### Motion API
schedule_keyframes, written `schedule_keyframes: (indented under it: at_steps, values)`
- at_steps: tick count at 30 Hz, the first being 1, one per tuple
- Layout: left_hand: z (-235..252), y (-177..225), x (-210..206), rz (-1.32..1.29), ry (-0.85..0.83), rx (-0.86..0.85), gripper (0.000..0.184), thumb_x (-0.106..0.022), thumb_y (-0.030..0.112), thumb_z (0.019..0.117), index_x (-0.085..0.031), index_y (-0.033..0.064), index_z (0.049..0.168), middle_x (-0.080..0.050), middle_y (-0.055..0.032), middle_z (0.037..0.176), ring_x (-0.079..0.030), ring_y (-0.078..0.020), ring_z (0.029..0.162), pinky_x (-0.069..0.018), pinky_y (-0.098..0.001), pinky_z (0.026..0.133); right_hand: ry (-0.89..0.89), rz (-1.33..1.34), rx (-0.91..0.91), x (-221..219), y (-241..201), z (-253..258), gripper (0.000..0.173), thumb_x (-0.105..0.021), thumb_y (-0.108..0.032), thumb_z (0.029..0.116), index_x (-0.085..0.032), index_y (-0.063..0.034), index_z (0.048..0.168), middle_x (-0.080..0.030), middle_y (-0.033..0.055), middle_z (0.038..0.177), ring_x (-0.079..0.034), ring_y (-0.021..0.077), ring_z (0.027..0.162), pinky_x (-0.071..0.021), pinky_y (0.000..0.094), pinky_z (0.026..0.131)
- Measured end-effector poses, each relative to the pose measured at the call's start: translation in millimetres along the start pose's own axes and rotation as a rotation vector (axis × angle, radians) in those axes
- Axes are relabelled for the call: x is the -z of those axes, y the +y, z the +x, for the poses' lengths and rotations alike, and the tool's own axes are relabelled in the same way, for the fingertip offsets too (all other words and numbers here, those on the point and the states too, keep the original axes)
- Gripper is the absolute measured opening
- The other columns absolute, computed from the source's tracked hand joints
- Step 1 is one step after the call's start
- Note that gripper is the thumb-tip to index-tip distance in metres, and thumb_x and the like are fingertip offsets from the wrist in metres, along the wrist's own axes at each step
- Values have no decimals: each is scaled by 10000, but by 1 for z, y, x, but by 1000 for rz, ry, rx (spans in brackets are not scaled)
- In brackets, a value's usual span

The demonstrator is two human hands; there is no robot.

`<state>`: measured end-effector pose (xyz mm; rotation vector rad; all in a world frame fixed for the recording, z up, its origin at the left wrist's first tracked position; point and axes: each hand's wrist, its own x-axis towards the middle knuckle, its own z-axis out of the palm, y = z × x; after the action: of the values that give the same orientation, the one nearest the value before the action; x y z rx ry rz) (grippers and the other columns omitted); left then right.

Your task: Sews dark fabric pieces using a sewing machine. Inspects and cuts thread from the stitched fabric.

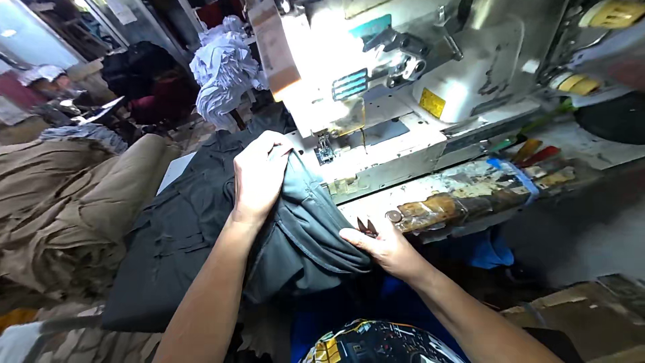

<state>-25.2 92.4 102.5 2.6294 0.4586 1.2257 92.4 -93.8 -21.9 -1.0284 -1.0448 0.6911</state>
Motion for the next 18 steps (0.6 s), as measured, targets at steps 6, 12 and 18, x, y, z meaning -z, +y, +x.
schedule_keyframes:
  at_steps: [6, 12, 18]
  values:
    - [14, -26, -37, 78, -52, 89, 109, -662, 67, 942, -717, 5, 1013, -725, -119, 935, -691, -167, 879, -532, -352, 813, 110, 1, -97, 9, 17, 3, 170, -659, -149, 955, -617, -168, 791, -571, -138, 676, -539, -66, 618, -462, 127, 599]
    - [22, -28, -41, 103, -307, 107, 102, -728, 138, 904, -746, 57, 964, -731, -97, 903, -708, -206, 878, -545, -443, 791, 28, 65, -188, 19, 20, -4, 265, -686, -222, 935, -591, -200, 688, -498, -168, 586, -433, -99, 499, -356, 102, 469]
    - [44, -67, -85, 181, -285, 14, 328, -668, 175, 930, -684, -112, 1086, -697, -306, 1075, -673, -434, 1069, -495, -571, 948, 168, 157, -325, 18, 11, 33, 233, -687, -199, 923, -623, -217, 699, -511, -165, 558, -400, -82, 425, -344, 112, 412]
